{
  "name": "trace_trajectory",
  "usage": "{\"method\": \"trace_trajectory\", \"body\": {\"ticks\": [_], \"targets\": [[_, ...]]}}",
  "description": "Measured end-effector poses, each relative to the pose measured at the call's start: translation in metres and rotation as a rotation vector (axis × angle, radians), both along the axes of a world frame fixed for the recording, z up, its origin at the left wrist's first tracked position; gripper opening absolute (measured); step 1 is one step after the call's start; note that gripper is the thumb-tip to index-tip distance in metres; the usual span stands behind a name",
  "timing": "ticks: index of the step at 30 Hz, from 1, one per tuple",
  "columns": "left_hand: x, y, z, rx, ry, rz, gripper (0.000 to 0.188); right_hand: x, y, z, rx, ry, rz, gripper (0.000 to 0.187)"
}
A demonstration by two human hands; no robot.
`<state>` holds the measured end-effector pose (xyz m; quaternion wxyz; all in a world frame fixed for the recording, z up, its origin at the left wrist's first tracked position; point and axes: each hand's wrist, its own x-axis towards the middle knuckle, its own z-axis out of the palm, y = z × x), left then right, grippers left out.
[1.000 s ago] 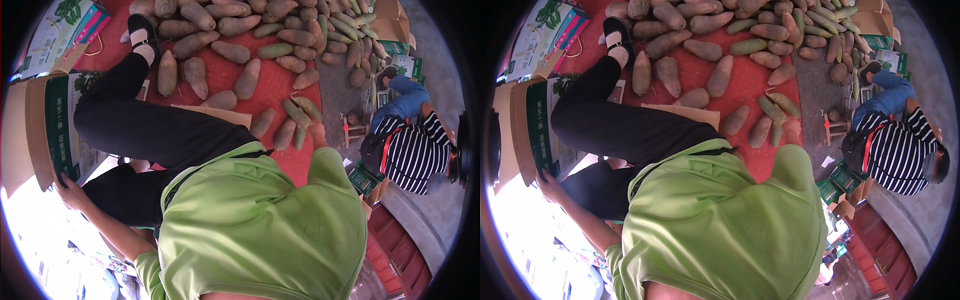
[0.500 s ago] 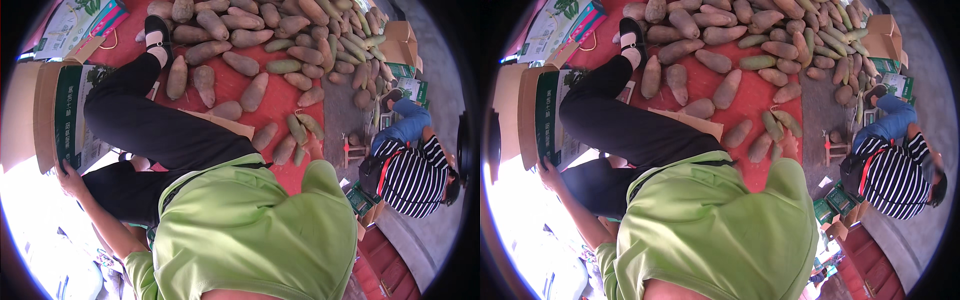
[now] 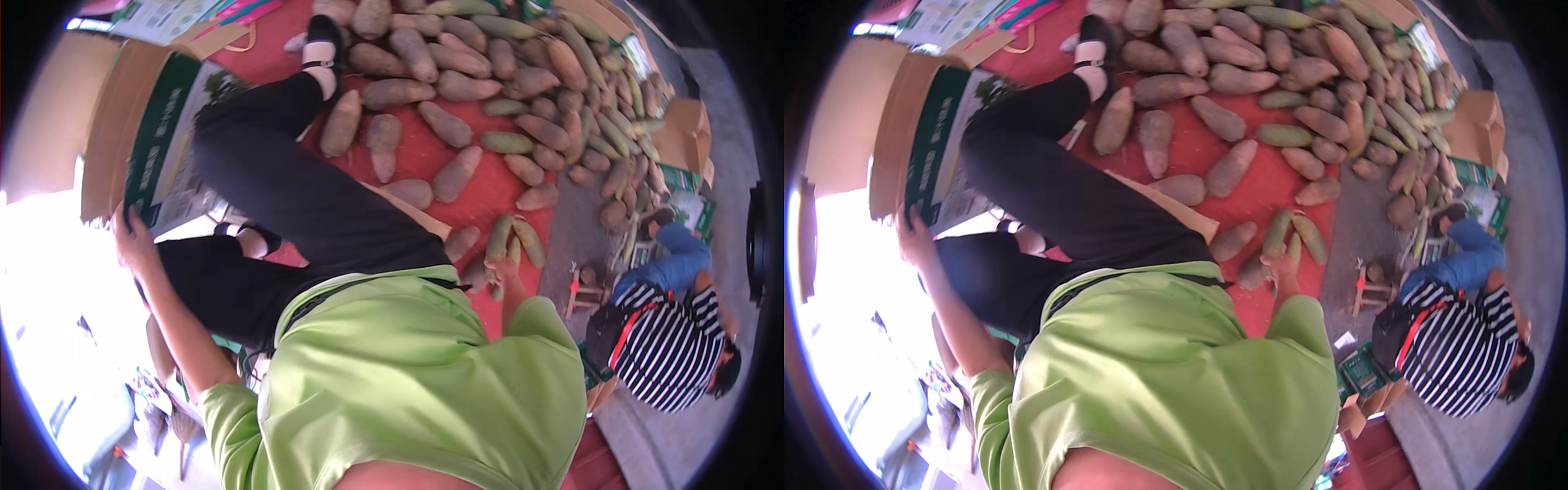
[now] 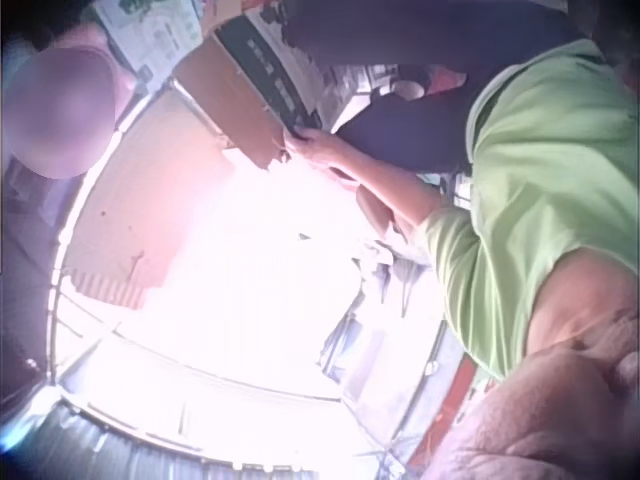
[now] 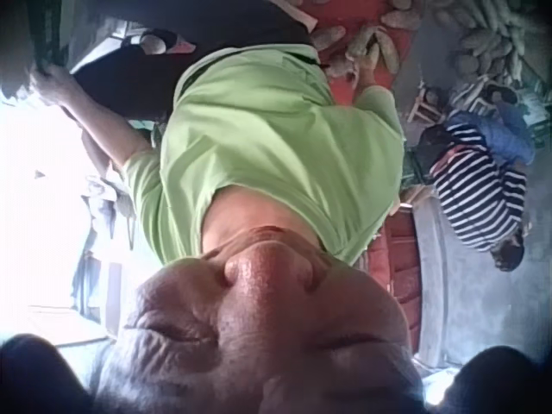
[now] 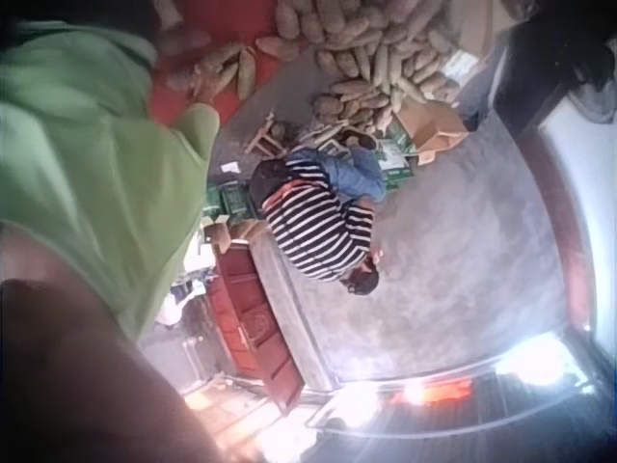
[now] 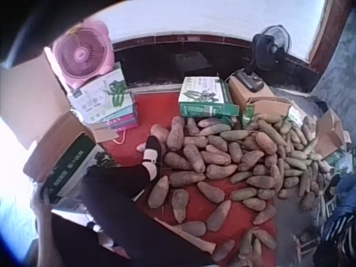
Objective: Sorting and packing green radishes into boxes after weighing them on a scale.
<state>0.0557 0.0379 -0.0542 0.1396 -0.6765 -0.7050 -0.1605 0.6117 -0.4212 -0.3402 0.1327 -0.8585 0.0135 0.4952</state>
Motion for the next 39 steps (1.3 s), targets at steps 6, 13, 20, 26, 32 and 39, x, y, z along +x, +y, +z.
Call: {"method": "trace_trajectory", "body": {"ticks": [6, 13, 20, 26, 32, 39], "targets": [[0.025, -0.005, 0.014, 0.002, -0.042, 0.007, 0.018, -0.018, 0.028, 0.0, 0.244, 0.305, -0.651, 0.026], [0.025, -0.007, 0.024, 0.091, 0.014, -0.074, 0.012, -0.027, 0.128, 0.052, 0.573, 0.363, -0.364, 0.029], [0.02, -0.013, 0.028, 0.058, 0.017, -0.053, 0.013, -0.043, 0.313, 0.167, 0.885, 0.067, 0.332, 0.044], [0.018, -0.011, 0.027, 0.096, -0.002, -0.074, 0.013, -0.099, 0.461, 0.285, 1.258, 0.061, 0.76, 0.045], [0.016, -0.013, 0.028, 0.12, -0.007, -0.095, 0.012, -0.197, 0.554, 0.365, 1.572, -0.235, 1.24, 0.047], [0.017, -0.011, 0.028, 0.068, -0.041, -0.058, 0.012, -0.296, 0.595, 0.351, 1.722, -0.48, 1.399, 0.042]]}}
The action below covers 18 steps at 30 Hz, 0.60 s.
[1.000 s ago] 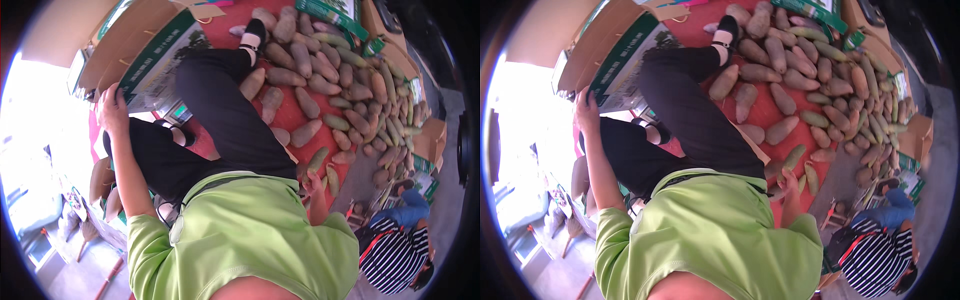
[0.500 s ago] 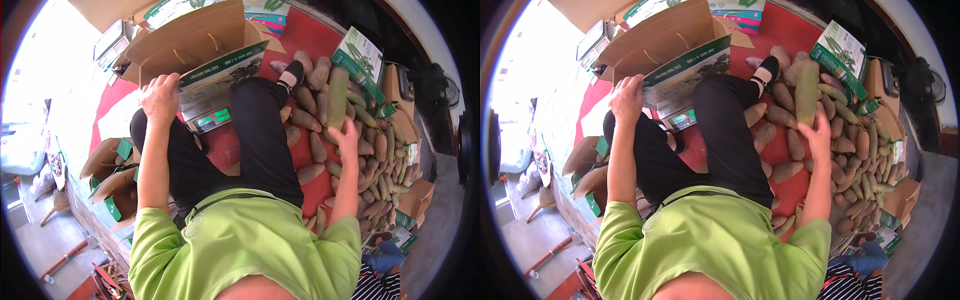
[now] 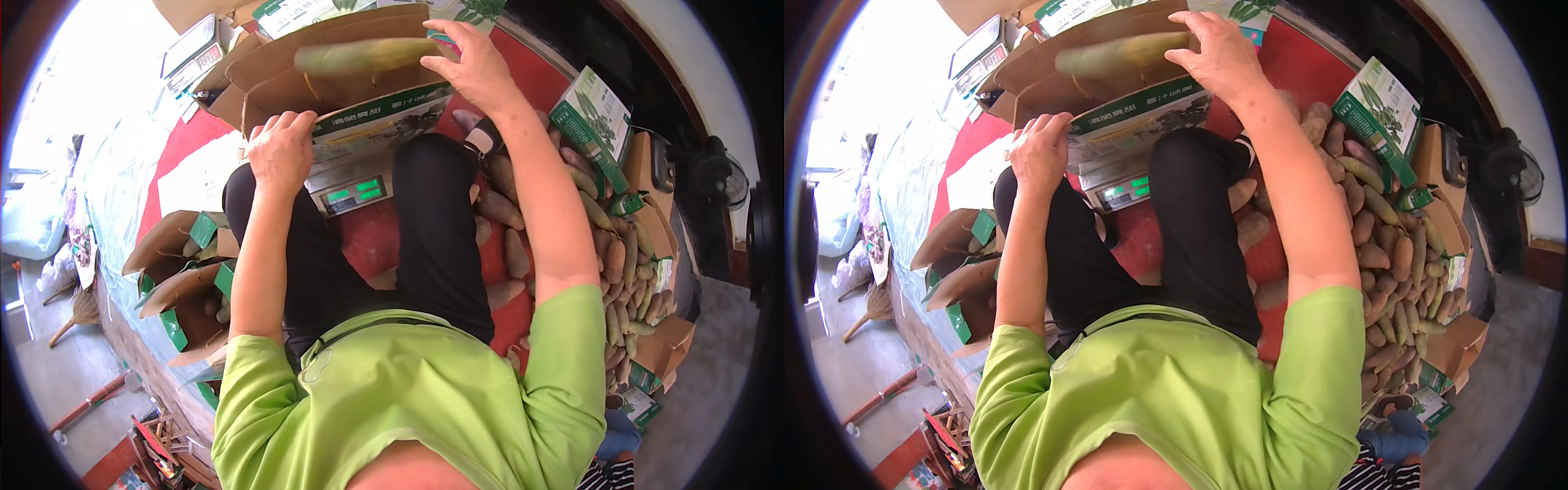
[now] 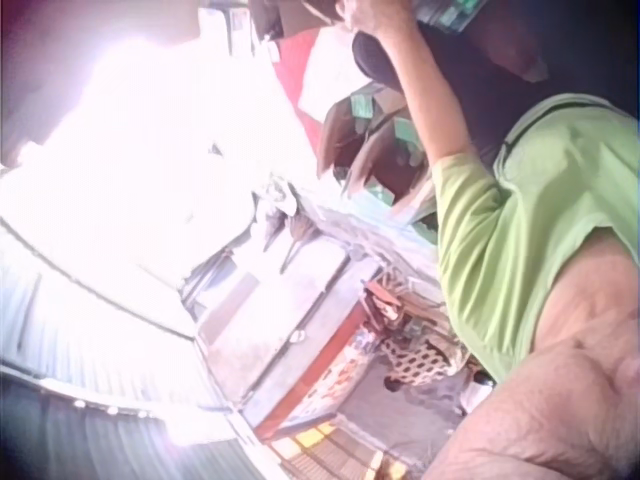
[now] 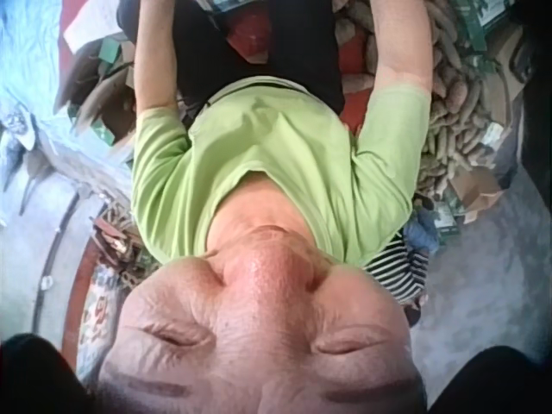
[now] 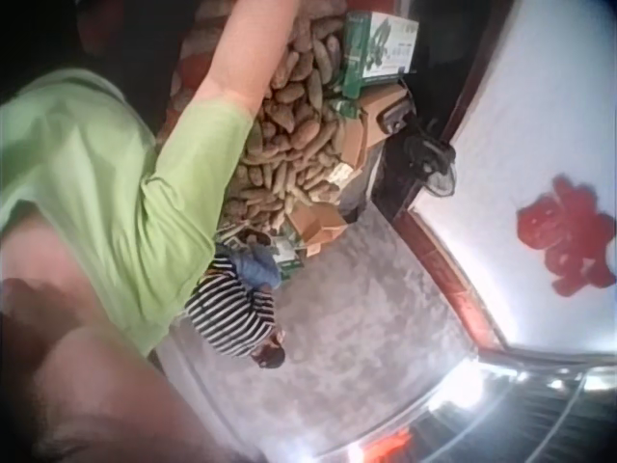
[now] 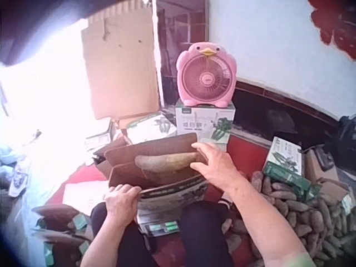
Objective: Sorting and packing green radishes into boxes after weighing them on a scale.
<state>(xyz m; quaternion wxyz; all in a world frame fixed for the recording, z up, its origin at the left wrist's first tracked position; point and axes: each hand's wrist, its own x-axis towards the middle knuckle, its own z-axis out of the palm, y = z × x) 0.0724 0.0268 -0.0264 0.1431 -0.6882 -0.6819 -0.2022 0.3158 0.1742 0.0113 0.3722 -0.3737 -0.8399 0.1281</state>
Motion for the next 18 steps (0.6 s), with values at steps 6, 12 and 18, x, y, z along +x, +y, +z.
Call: {"method": "trace_trajectory", "body": {"ticks": [6, 12, 18], "targets": [[-0.006, 0.007, -0.005, 0.05, 0.006, -0.01, 0.013, 0.08, -0.031, -0.051, -0.32, 0.332, -0.179, 0.027], [0.001, 0.007, -0.004, 0.002, -0.014, 0.005, 0.014, 0.243, -0.129, -0.195, -0.737, 0.354, -0.594, 0.025], [-0.002, 0.009, -0.011, 0.008, 0.032, 0.015, 0.017, 0.345, -0.309, -0.304, -1.042, 0.236, -1.037, 0.021]]}}
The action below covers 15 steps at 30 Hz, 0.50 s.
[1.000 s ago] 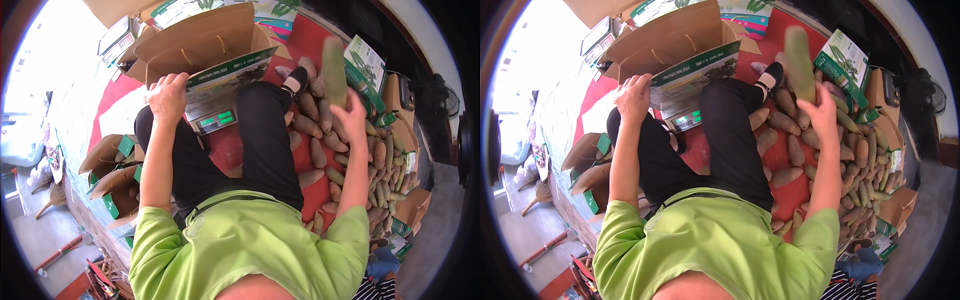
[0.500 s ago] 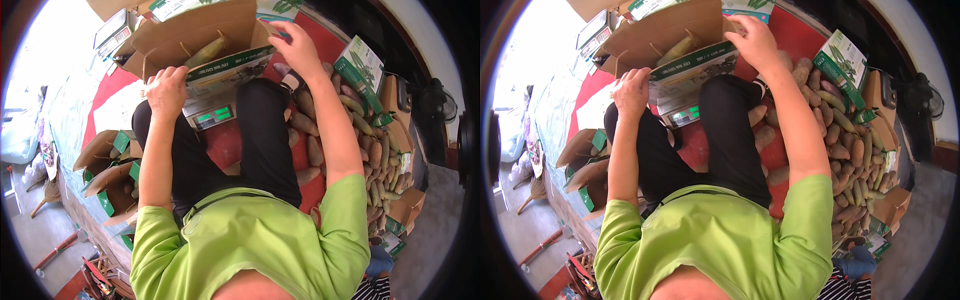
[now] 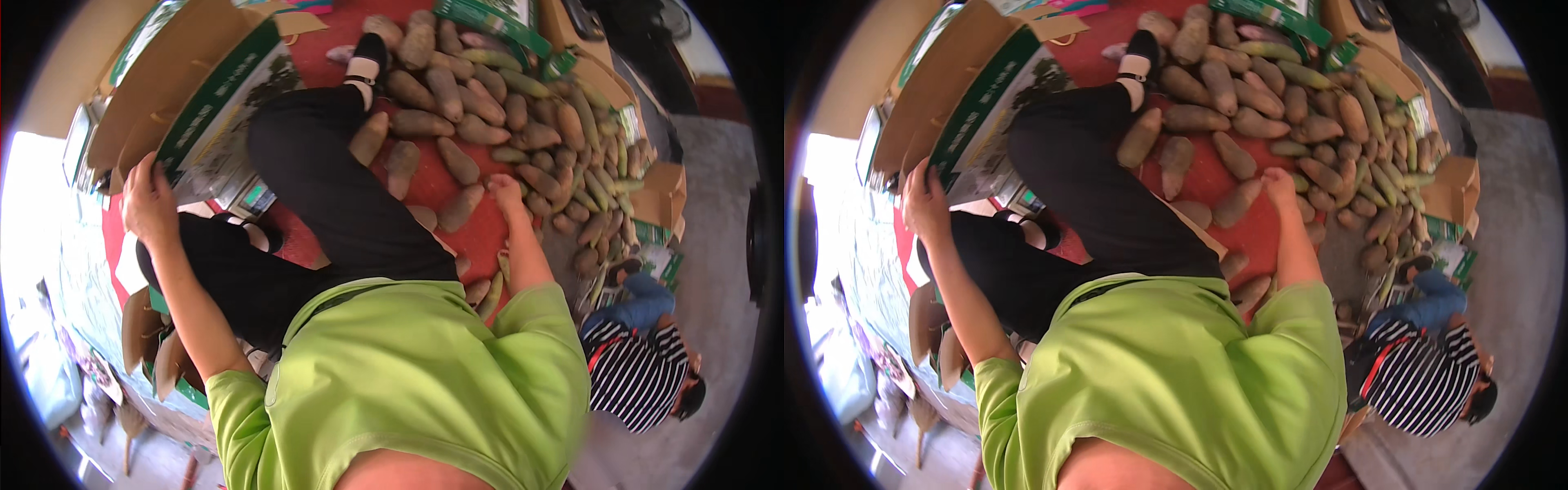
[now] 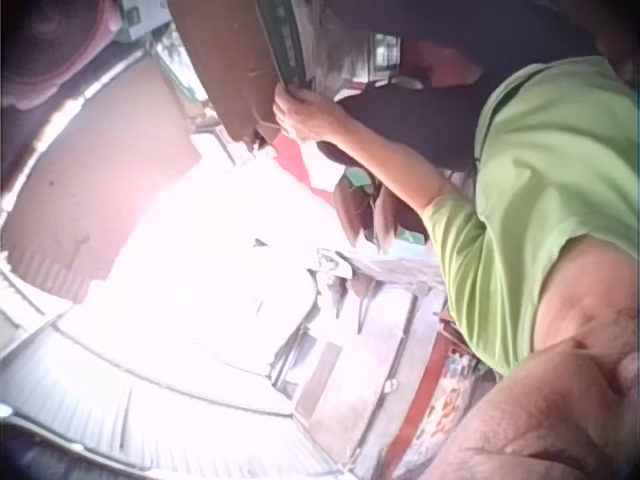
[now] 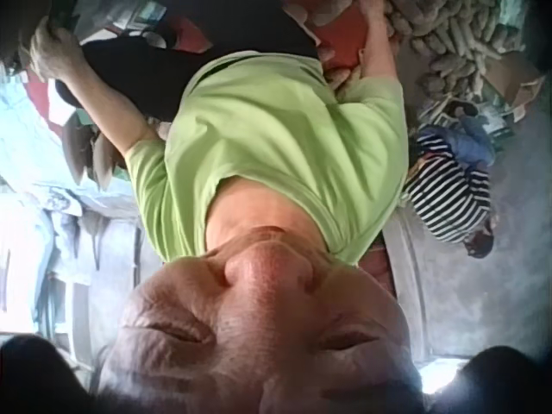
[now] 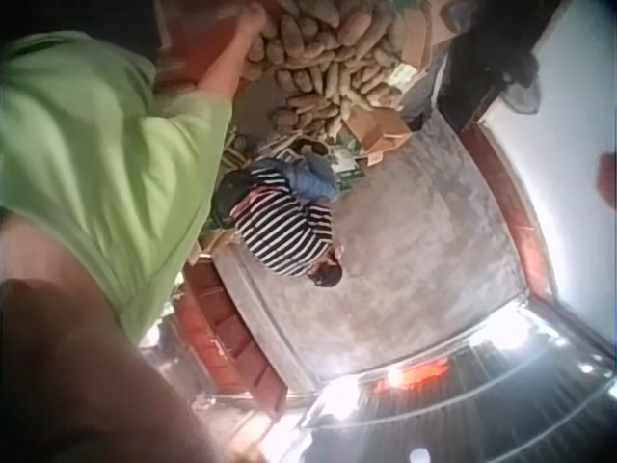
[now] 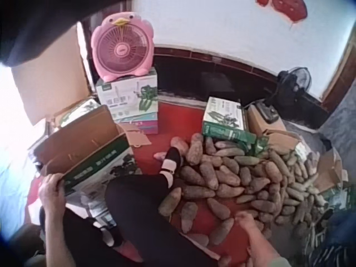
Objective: Sorting and packing green radishes into boxes after weighing them on a scale.
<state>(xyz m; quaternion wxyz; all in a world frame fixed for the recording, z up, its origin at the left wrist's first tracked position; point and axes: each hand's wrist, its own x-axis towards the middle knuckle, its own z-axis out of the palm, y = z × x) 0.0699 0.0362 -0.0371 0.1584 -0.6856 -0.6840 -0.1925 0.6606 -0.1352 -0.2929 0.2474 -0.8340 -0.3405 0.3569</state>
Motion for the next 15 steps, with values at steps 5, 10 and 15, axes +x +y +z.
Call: {"method": "trace_trajectory", "body": {"ticks": [5, 10, 15], "targets": [[-0.004, 0.001, -0.002, 0.009, 0.045, -0.007, 0.018, 0.025, -0.144, -0.068, -0.358, 0.029, -0.119, 0.014], [-0.01, 0.001, -0.016, -0.028, 0.028, 0.066, 0.022, 0.03, -0.25, -0.128, -0.504, 0.167, 0.209, 0.013], [-0.022, 0.004, -0.016, -0.017, 0.098, 0.115, 0.027, -0.059, -0.242, -0.08, -0.635, 0.442, -0.226, 0.018]]}}
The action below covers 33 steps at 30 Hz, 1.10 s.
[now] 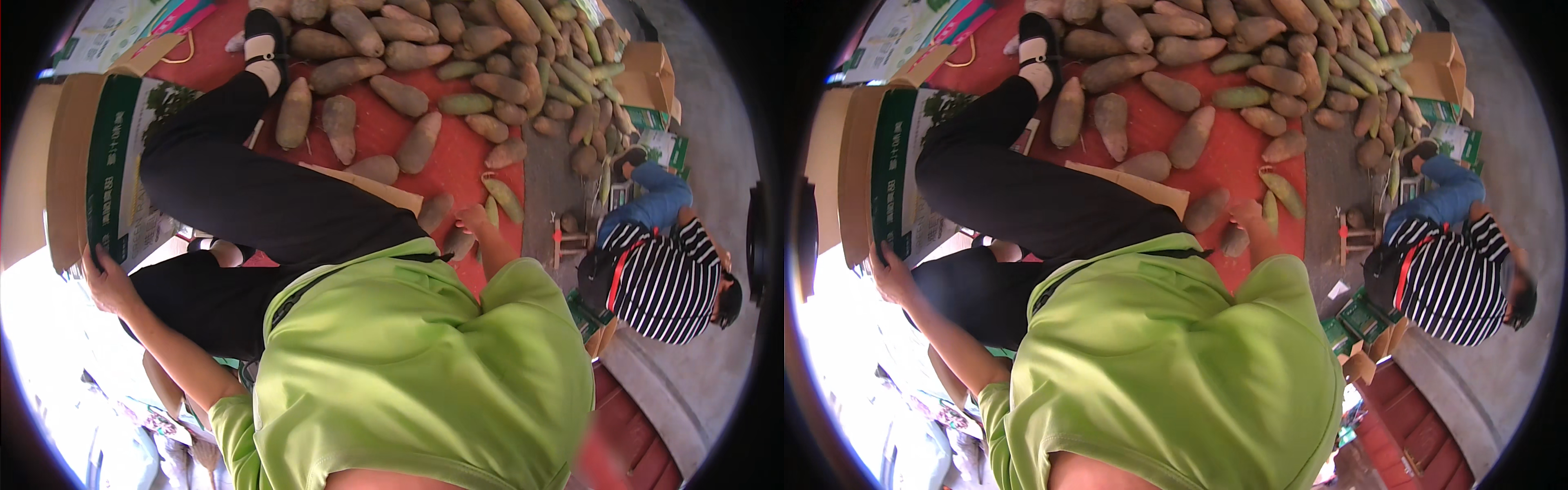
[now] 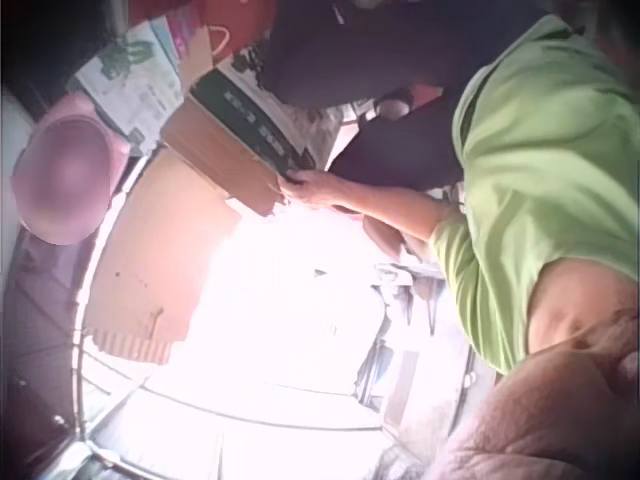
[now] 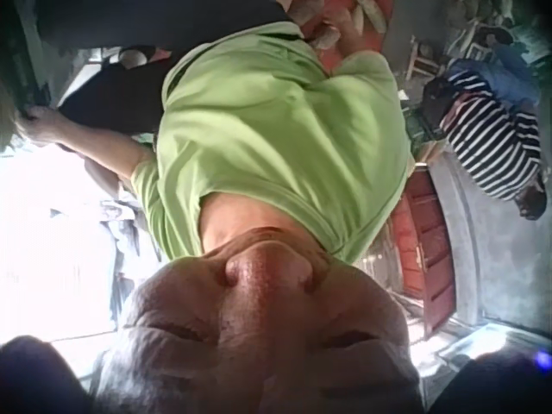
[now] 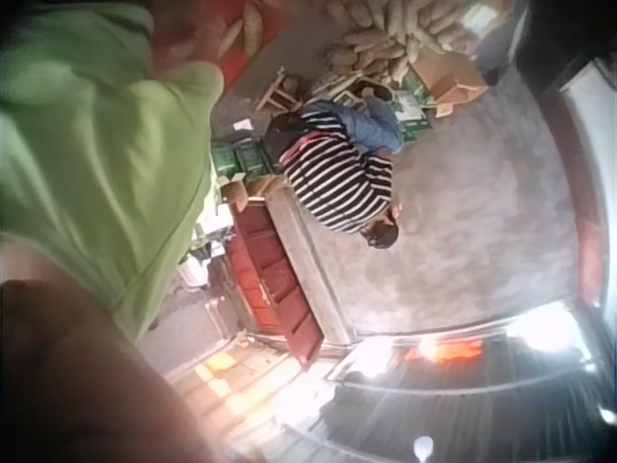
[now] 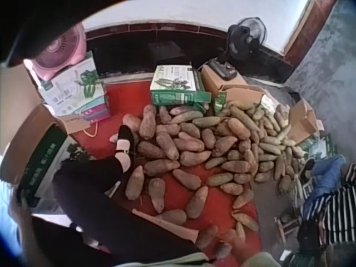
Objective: Sorting and packing green radishes into boxes after weighing them on a scale.
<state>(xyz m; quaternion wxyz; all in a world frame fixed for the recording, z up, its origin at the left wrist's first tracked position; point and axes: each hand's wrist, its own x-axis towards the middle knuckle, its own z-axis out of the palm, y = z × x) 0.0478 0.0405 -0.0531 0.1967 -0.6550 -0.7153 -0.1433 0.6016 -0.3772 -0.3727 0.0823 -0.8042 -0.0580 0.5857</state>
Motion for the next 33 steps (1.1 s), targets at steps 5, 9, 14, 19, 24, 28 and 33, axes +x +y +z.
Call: {"method": "trace_trajectory", "body": {"ticks": [5, 9, 14, 19, 24, 28, 33], "targets": [[-0.004, 0.005, -0.004, -0.018, 0.03, 0.016, 0.029, -0.025, -0.014, 0.029, -0.12, 0.008, -0.15, 0.022], [0.003, 0.005, -0.004, -0.039, -0.029, 0.064, 0.03, -0.006, -0.053, 0.015, -0.122, 0.02, -0.184, 0.021], [-0.004, 0.006, -0.005, -0.07, -0.054, 0.092, 0.03, 0.013, -0.068, 0.035, -0.148, -0.092, -0.4, 0.019], [-0.006, 0.007, -0.004, -0.067, -0.047, 0.069, 0.03, 0.025, -0.074, 0.048, -0.241, -0.22, -0.323, 0.017], [-0.008, 0.009, -0.009, -0.098, -0.066, 0.108, 0.032, 0.048, -0.13, 0.001, -0.147, -0.404, -0.271, 0.028], [-0.011, 0.006, -0.001, -0.061, 0.001, 0.092, 0.033, 0.047, -0.118, -0.005, -0.106, -0.527, -0.085, 0.041], [-0.014, 0.007, -0.004, -0.095, -0.061, 0.065, 0.036, 0.062, -0.126, -0.024, -0.178, -0.498, -0.059, 0.052]]}}
